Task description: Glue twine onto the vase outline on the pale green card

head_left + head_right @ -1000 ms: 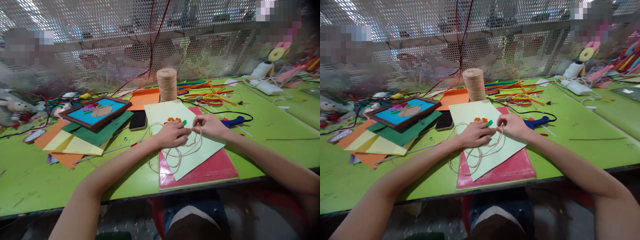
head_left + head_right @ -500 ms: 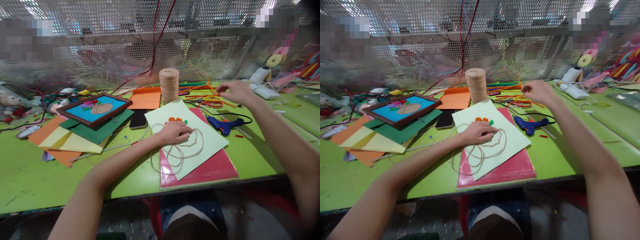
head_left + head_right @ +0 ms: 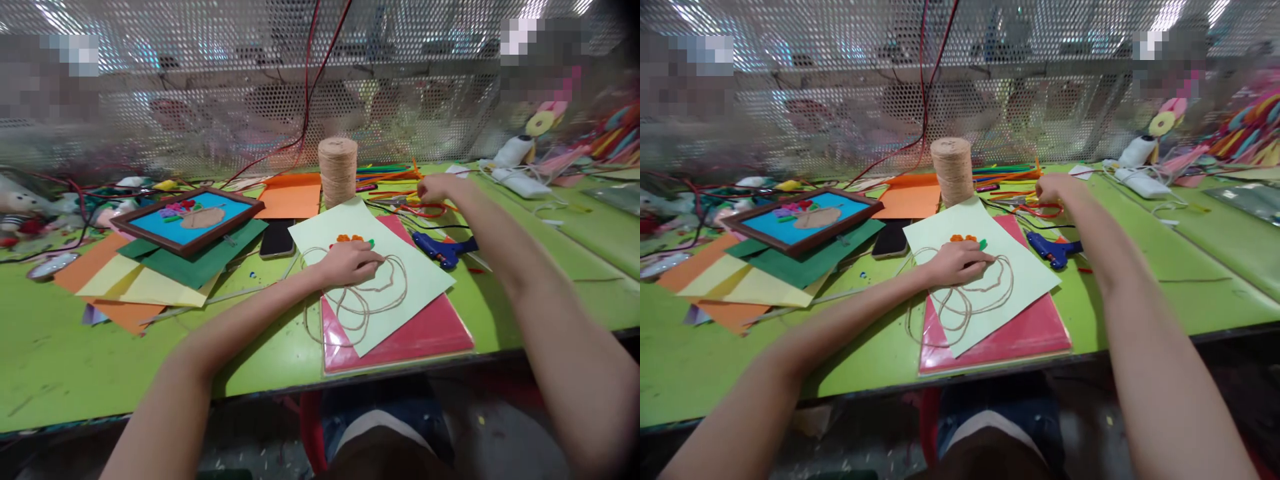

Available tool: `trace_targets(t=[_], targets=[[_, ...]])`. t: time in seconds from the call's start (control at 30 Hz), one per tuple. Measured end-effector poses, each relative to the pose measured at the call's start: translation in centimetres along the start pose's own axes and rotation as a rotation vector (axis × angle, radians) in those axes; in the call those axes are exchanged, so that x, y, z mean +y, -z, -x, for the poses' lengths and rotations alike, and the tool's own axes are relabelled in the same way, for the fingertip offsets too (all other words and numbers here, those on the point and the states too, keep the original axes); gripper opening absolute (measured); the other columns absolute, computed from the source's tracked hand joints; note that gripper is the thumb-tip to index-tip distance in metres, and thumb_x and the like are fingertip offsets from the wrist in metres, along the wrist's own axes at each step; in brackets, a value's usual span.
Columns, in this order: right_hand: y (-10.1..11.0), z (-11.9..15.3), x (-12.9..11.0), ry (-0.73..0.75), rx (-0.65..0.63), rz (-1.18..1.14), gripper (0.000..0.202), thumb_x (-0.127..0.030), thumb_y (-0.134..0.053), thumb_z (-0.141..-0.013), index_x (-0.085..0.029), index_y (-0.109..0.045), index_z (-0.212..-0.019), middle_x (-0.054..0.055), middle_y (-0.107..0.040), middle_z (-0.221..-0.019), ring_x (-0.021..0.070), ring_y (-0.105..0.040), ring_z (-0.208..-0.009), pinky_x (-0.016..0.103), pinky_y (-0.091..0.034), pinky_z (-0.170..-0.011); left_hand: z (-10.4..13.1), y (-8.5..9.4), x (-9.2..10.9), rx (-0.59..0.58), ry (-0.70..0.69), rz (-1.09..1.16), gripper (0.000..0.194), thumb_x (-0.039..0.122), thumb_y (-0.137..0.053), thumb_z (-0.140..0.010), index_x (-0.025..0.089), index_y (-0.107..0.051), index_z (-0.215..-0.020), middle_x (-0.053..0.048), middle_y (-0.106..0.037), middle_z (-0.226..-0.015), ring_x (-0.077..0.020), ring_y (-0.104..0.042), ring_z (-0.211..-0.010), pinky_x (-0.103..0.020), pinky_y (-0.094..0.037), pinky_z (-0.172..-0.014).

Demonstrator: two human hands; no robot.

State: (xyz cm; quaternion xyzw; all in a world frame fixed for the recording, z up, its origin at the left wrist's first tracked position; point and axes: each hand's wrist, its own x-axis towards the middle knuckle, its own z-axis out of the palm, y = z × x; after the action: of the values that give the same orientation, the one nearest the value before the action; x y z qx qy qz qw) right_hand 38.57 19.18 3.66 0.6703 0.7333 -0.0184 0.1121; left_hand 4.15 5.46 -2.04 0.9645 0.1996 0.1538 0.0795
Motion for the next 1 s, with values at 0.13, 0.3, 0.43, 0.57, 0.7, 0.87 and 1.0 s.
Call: trace_targets(t=[0.13,0.3,0.43,0.57,0.7,0.87,1.0], targets=[[1.3,1.1,-0.3,-0.031,-0.085,-0.015,0.033,-0.014,-0.068,-0.073,-0.009,-0.073,-0.106,0.012,-0.074,-0.104,0.0146,-0.06,-0.083,0.027,-0.04,-0.075,0.5,-0.2,-0.4,0.117,0.048,0.058,0.032,0.029,-0.039,-0.096,0.017,-0.065,-0.112,-0.008,-0.069,-0.098,-0.0178,-0.063,-0.09,-0.028,-0.045,-0.076],[0.5,1.6,-0.9,-0.018,-0.11,-0.066,0.025,-0.02,-0.074,-0.068,-0.011,-0.073,-0.092,0.001,-0.073,-0.085,0.0086,-0.054,-0.071,0.023,-0.038,-0.068,0.6,-0.3,-0.4,0.112,0.084,0.073,0.024,0.028,-0.044,-0.093,0.019,-0.064,-0.101,-0.005,-0.071,-0.097,-0.0173,-0.065,-0.089,-0.027,-0.045,-0.076],[-0.3,1.6,-1.5,-0.01,-0.096,-0.079,0.008,-0.02,-0.072,-0.067,-0.015,-0.067,-0.072,-0.003,-0.065,-0.063,0.0101,-0.05,-0.063,0.026,-0.037,-0.065,0.6,-0.4,-0.4,0.113,0.093,0.069,0.023,0.029,-0.044,-0.094,0.019,-0.064,-0.1,-0.004,-0.073,-0.097,-0.0167,-0.066,-0.089,-0.026,-0.045,-0.075],[-0.1,1.7,-1.4,-0.027,-0.087,-0.114,0.008,-0.02,-0.071,-0.068,-0.016,-0.064,-0.07,0.0,-0.062,-0.061,0.0123,-0.051,-0.063,0.028,-0.039,-0.067,0.7,-0.4,-0.4,0.098,0.089,0.046,0.024,0.03,-0.044,-0.095,0.019,-0.064,-0.1,-0.003,-0.073,-0.09,-0.016,-0.066,-0.082,-0.025,-0.042,-0.069],[-0.2,1.6,-1.5,-0.045,-0.146,-0.183,0.012,-0.025,-0.073,-0.067,-0.017,-0.064,-0.068,0.005,-0.065,-0.067,0.019,-0.059,-0.07,0.033,-0.044,-0.07,0.9,-0.3,-0.4,0.086,0.077,0.022,0.025,0.032,-0.042,-0.096,0.02,-0.064,-0.101,-0.003,-0.072,-0.084,-0.0153,-0.066,-0.076,-0.025,-0.039,-0.065],[-0.6,1.6,-3.2,-0.083,-0.111,-0.095,0.02,-0.027,-0.078,-0.06,-0.021,-0.06,-0.056,0.007,-0.062,-0.063,0.0276,-0.061,-0.078,0.039,-0.045,-0.071,1.2,-0.1,-0.1,0.109,0.036,-0.036,0.025,0.03,-0.042,-0.094,0.019,-0.064,-0.097,-0.004,-0.073,-0.085,-0.0158,-0.065,-0.075,-0.026,-0.036,-0.061],[0.2,2.1,-3.4,-0.063,-0.056,-0.028,0.022,-0.031,-0.075,-0.064,-0.02,-0.058,-0.055,0.006,-0.061,-0.061,0.024,-0.059,-0.071,0.034,-0.041,-0.065,1.4,0.8,1.6,0.11,-0.016,-0.046,0.031,0.034,-0.037,-0.096,0.02,-0.064,-0.093,-0.003,-0.071,-0.081,-0.0146,-0.062,-0.07,-0.026,-0.033,-0.058]])
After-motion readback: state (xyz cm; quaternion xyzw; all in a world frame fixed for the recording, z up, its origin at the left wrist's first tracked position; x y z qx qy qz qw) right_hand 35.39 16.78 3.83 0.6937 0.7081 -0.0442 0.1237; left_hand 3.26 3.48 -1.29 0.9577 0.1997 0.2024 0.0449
